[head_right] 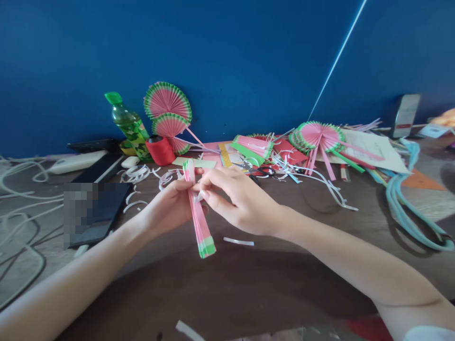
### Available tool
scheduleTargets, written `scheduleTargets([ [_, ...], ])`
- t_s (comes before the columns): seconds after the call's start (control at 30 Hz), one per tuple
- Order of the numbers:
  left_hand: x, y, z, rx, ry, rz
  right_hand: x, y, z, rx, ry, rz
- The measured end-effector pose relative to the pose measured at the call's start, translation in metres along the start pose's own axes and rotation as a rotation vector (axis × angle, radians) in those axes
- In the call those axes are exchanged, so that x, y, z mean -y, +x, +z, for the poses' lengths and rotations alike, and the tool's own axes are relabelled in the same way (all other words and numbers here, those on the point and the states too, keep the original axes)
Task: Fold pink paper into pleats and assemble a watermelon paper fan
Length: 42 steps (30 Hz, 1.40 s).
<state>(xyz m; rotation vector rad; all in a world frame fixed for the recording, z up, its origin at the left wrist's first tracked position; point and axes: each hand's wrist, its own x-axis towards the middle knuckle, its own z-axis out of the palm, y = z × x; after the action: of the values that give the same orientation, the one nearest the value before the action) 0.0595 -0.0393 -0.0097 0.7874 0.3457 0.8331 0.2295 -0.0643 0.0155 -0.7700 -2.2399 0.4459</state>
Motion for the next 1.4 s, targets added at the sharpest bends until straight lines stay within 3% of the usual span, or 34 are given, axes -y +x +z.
scheduleTargets([
  [0.23, -0.001, -0.001, -0.005, -0.041, 0.022, 0.024, 0.0, 0.001, 0.001, -0.075, -0.132, -0.217],
  [0.53, -0.004, -0.002, 0.002, -0.058, 0.045, 0.037, -0.005, 0.0, 0.004, -0.097, -0.223, -0.377],
  [0.93, -0.003, -0.001, 0.0, -0.045, 0.06, 0.027, -0.007, -0.001, 0.008, -0.107, -0.216, -0.385],
  [1.4, -0.003, -0.001, 0.007, -0.199, -0.027, 0.106, -0.012, -0.003, 0.016, -0.127, -0.318, -0.415],
])
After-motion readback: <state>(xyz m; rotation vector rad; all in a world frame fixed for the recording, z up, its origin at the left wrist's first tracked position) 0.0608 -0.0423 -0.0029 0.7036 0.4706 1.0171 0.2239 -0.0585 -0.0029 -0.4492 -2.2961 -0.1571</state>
